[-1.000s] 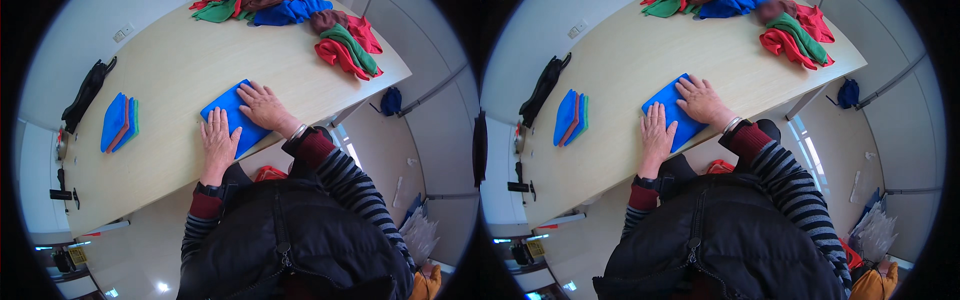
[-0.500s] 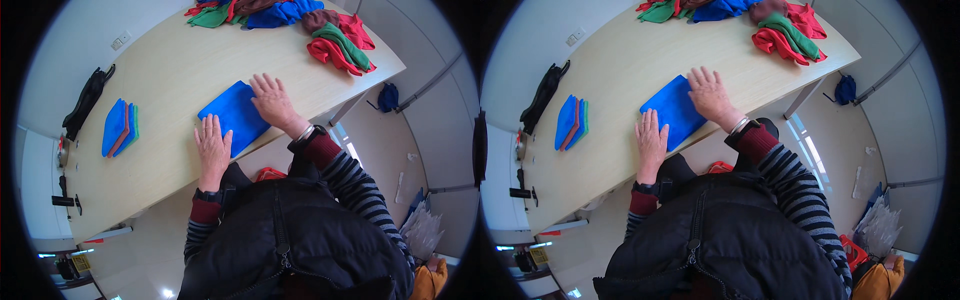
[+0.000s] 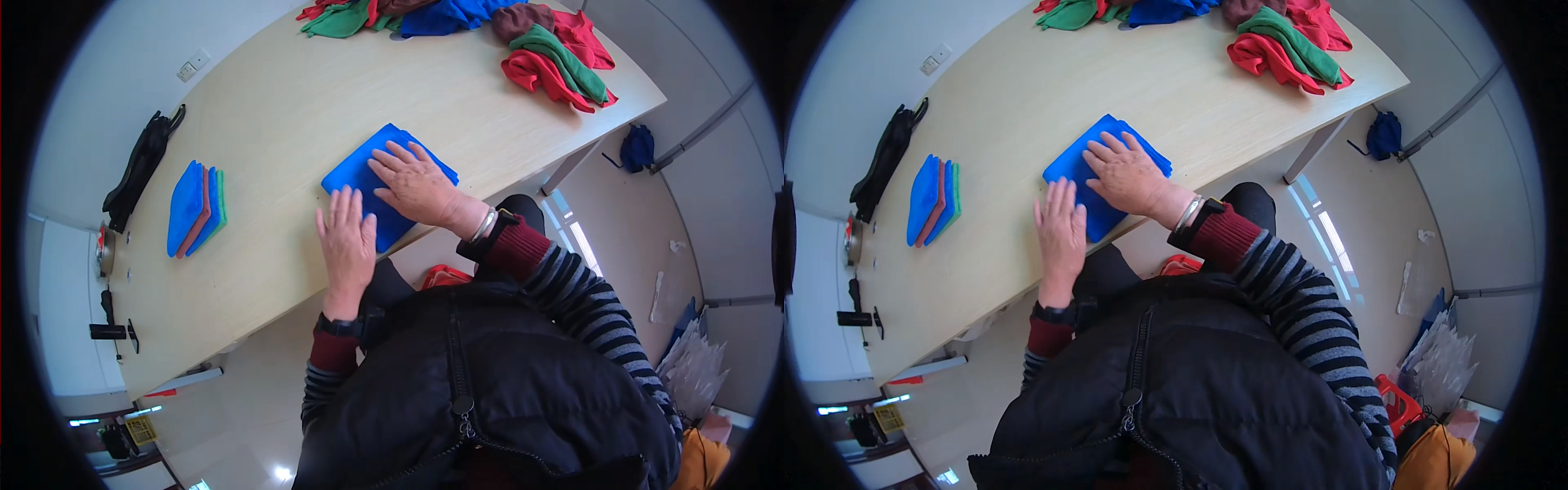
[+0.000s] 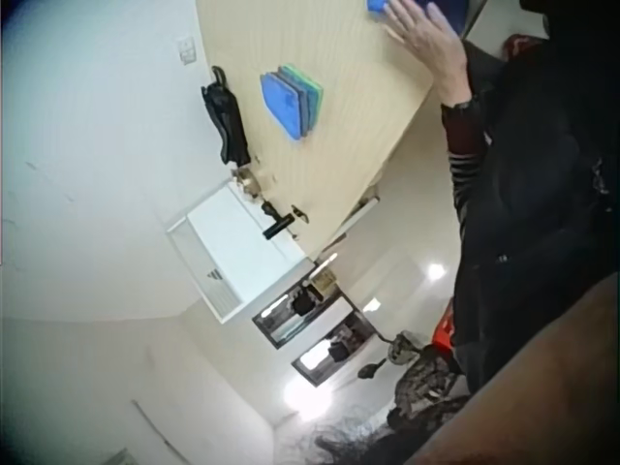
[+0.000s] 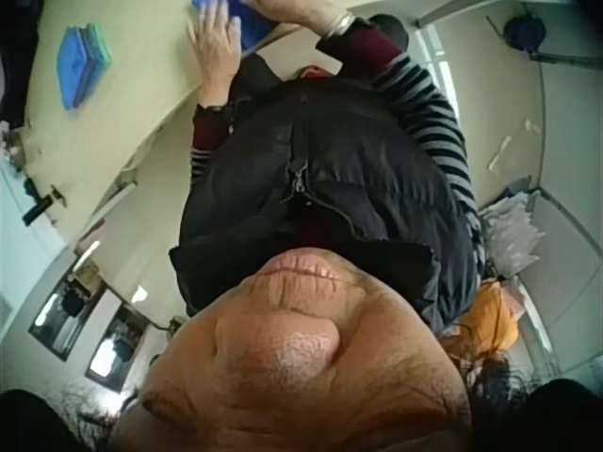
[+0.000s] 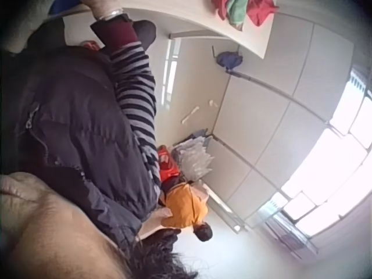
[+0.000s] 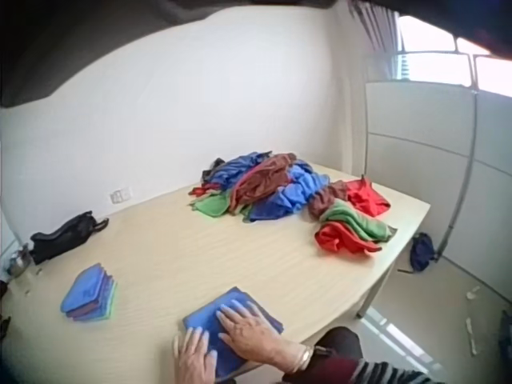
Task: Folding various colored cloths into squares on a table.
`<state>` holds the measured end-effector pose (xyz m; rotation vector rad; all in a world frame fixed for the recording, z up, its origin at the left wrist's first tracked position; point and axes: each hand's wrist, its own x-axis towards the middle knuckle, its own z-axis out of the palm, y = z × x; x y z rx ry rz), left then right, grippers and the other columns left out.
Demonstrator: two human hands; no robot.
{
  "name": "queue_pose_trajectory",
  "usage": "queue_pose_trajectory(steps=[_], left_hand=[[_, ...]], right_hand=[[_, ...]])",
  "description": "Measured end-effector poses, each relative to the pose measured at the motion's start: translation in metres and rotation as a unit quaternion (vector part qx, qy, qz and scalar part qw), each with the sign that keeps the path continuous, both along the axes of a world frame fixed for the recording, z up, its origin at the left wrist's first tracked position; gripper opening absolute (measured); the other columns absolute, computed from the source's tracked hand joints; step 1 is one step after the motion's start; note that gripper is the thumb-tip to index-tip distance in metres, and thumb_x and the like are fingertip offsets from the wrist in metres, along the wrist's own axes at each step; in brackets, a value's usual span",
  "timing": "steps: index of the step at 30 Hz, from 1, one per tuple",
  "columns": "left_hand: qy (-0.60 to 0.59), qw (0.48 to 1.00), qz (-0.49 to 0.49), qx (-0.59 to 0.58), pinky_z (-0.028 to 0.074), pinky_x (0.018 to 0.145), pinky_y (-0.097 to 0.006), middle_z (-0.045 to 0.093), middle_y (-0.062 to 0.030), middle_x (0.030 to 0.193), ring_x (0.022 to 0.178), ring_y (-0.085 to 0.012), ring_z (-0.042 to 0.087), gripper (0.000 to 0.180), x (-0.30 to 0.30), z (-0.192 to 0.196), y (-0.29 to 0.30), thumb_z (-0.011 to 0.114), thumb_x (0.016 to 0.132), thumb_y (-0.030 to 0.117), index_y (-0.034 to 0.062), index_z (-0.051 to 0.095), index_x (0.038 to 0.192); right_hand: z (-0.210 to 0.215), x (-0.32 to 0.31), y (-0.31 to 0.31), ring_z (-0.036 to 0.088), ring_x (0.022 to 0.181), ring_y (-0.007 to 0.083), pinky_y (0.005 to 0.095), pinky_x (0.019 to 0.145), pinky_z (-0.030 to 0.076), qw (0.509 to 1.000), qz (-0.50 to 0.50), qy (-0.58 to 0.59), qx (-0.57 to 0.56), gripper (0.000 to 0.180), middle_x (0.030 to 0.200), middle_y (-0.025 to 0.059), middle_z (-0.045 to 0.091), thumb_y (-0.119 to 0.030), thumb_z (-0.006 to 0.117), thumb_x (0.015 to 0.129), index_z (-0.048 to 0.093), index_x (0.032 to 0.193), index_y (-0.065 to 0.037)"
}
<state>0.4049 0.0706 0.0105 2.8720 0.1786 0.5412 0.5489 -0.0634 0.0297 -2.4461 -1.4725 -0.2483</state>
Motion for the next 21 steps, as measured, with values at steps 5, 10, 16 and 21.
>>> queue_pose_trajectory(steps=[5,10,16,21], left_hand=[[-0.053,0.998,0.006,-0.020,0.017,0.121,-0.054,0.034,-0.0166,0.158,0.149,-0.0330,0.027,0.059,0.029,-0.015,0.015,0.041,0.105,0.042,0.0035,0.040,0.150],[-0.031,0.999,-0.001,-0.033,0.017,0.121,-0.051,0.034,-0.0171,0.158,0.149,-0.0335,0.026,0.063,0.032,-0.018,0.011,0.039,0.105,0.046,0.0028,0.038,0.151],[-0.004,0.999,0.021,0.031,0.017,0.122,-0.050,0.032,-0.0177,0.159,0.149,-0.0337,0.025,0.066,0.026,-0.016,0.006,0.038,0.105,0.048,0.0009,0.035,0.151],[-0.021,0.999,0.036,0.016,0.019,0.121,-0.050,0.032,-0.0203,0.158,0.148,-0.0349,0.026,0.069,0.029,-0.015,-0.004,0.039,0.104,0.050,-0.0008,0.036,0.151]], right_hand=[[-0.021,-0.008,0.007,0.032,0.147,0.0312,0.0492,0.120,0.021,0.998,0.027,-0.047,0.044,0.058,0.154,0.0119,0.043,-0.041,0.049,0.099,0.047,0.146,-0.007],[-0.022,0.003,0.004,0.031,0.147,0.0308,0.0488,0.120,0.022,0.998,0.040,-0.021,0.049,0.059,0.154,0.0119,0.043,-0.042,0.049,0.099,0.046,0.146,-0.007],[-0.011,0.030,0.010,0.029,0.148,0.0296,0.0478,0.121,0.021,1.000,0.000,-0.003,0.004,0.060,0.156,0.0105,0.041,-0.044,0.044,0.101,0.042,0.150,-0.009],[-0.017,0.044,0.011,0.030,0.148,0.0305,0.0492,0.120,0.023,0.999,0.031,-0.009,0.017,0.061,0.154,0.0110,0.042,-0.047,0.043,0.101,0.044,0.148,-0.009]])
